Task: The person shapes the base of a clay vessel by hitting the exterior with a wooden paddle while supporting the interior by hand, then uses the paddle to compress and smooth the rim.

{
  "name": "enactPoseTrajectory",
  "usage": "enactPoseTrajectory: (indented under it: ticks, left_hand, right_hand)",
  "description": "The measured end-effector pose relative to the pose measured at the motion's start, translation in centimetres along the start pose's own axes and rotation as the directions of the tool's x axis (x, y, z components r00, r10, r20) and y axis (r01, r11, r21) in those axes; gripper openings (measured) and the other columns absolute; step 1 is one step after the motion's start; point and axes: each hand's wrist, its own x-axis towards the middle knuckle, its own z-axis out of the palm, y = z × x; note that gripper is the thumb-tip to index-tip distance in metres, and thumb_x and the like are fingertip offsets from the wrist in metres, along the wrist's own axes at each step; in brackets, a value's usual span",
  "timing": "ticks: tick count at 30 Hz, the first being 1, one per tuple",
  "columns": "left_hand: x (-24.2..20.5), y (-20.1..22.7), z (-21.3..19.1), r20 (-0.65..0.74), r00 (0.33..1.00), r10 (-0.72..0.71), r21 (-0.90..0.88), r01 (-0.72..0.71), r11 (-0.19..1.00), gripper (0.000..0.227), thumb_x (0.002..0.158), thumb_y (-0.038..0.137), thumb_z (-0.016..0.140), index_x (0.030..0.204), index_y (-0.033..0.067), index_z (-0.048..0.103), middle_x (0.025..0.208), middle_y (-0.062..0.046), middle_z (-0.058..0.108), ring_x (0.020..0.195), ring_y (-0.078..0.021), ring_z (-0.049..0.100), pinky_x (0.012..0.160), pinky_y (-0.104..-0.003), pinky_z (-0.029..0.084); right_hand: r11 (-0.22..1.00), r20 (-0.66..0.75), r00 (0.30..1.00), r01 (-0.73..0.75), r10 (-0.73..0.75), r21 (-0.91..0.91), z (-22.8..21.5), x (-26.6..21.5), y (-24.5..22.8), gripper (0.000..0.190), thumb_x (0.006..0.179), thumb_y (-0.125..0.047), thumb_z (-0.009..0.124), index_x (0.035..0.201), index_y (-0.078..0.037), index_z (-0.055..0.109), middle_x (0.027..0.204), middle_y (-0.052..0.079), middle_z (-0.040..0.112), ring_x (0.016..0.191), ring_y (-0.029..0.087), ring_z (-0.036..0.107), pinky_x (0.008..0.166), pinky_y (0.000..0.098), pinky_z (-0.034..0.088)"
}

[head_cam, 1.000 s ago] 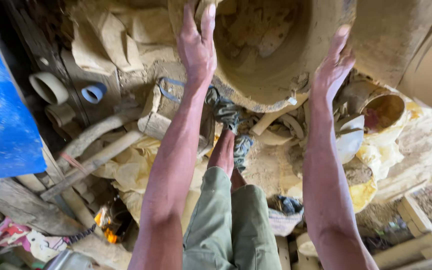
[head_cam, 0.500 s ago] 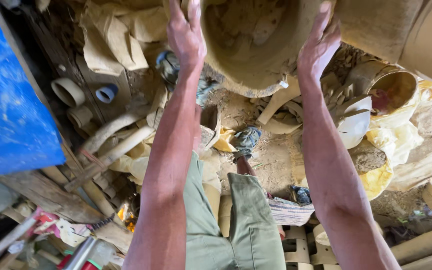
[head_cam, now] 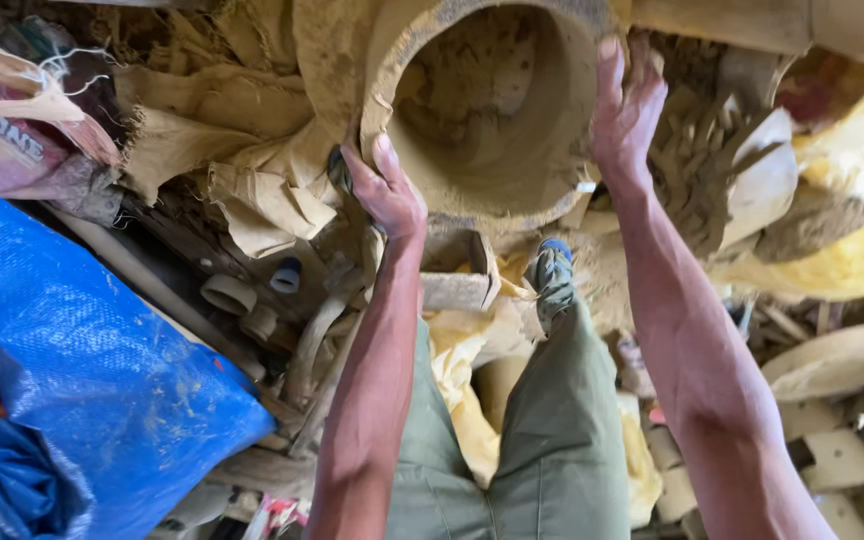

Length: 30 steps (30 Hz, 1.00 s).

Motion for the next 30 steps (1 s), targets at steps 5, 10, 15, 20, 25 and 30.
enactPoseTrajectory:
  ticks: [5, 10, 15, 20, 25, 30]
  left_hand:
    - [-0.3, -2.5, -0.2, 0.064, 0.995, -0.077, 0.027, 0.075, 0.997, 0.047, 0.114, 0.034, 0.049, 0.142, -0.0029, 0.050, 0.124, -0.018, 0.068, 0.111, -0.0262, 0.067, 0.099, -0.039, 0.054]
    - [0.0, -1.3, -0.8, 0.095, 0.993, -0.073, -0.050, 0.078, 0.996, 0.052, 0.113, 0.036, 0.049, 0.145, -0.0044, 0.047, 0.127, -0.019, 0.065, 0.115, -0.0272, 0.063, 0.103, -0.039, 0.050]
    - [0.1, -0.7, -1.0, 0.116, 0.989, -0.087, -0.007, 0.089, 0.996, 0.049, 0.114, 0.036, 0.047, 0.142, -0.0040, 0.048, 0.124, -0.019, 0.064, 0.111, -0.0268, 0.063, 0.101, -0.039, 0.050]
    - [0.0, -1.0, -1.0, 0.112, 0.994, -0.019, 0.044, 0.015, 0.999, 0.045, 0.115, 0.034, 0.046, 0.142, -0.0031, 0.049, 0.125, -0.020, 0.063, 0.114, -0.0283, 0.062, 0.101, -0.040, 0.050]
    - [-0.7, -3.0, -0.9, 0.097, 0.992, -0.079, 0.078, 0.071, 0.994, 0.042, 0.115, 0.034, 0.046, 0.137, -0.0020, 0.051, 0.118, -0.018, 0.064, 0.107, -0.0267, 0.063, 0.096, -0.040, 0.052]
    - [-0.4, -2.5, -1.0, 0.083, 0.987, -0.138, 0.040, 0.135, 0.990, 0.050, 0.112, 0.041, 0.052, 0.140, -0.0004, 0.053, 0.117, -0.017, 0.068, 0.103, -0.0267, 0.066, 0.092, -0.040, 0.055]
  right_hand:
    - [0.541, 0.229, 0.928, 0.360, -0.295, -0.760, -0.4, -1.9, 7.3, 0.053, 0.115, 0.001, 0.045, 0.164, -0.015, 0.033, 0.143, 0.024, 0.048, 0.115, 0.033, 0.052, 0.094, 0.0443, 0.052]
    - [0.552, 0.247, 0.934, 0.352, -0.257, -0.756, -0.2, -2.7, 9.7, 0.051, 0.119, -0.005, 0.048, 0.163, -0.016, 0.027, 0.133, 0.024, 0.046, 0.105, 0.030, 0.049, 0.088, 0.0442, 0.052]
    - [0.566, 0.222, 0.922, 0.372, -0.318, -0.735, -0.2, -1.8, 5.7, 0.044, 0.120, -0.016, 0.042, 0.162, -0.008, 0.031, 0.123, 0.025, 0.052, 0.105, 0.027, 0.053, 0.084, 0.0392, 0.054]
    - [0.958, 0.029, 0.967, -0.244, 0.251, -0.153, -0.3, -0.2, -1.2, 0.073, 0.112, -0.054, 0.058, 0.142, 0.012, 0.054, 0.089, 0.025, 0.061, 0.075, 0.030, 0.050, 0.073, 0.0462, 0.047]
    - [0.984, 0.037, 0.987, -0.154, 0.158, -0.093, -0.1, -0.9, 1.2, 0.087, 0.113, -0.060, 0.059, 0.150, 0.018, 0.045, 0.123, 0.026, 0.068, 0.115, 0.030, 0.069, 0.106, 0.0483, 0.056]
    - [0.937, 0.169, 0.984, 0.103, -0.048, -0.334, 0.6, -1.2, 10.1, 0.063, 0.110, -0.031, 0.050, 0.163, -0.003, 0.028, 0.157, 0.030, 0.047, 0.141, 0.033, 0.052, 0.115, 0.0457, 0.049]
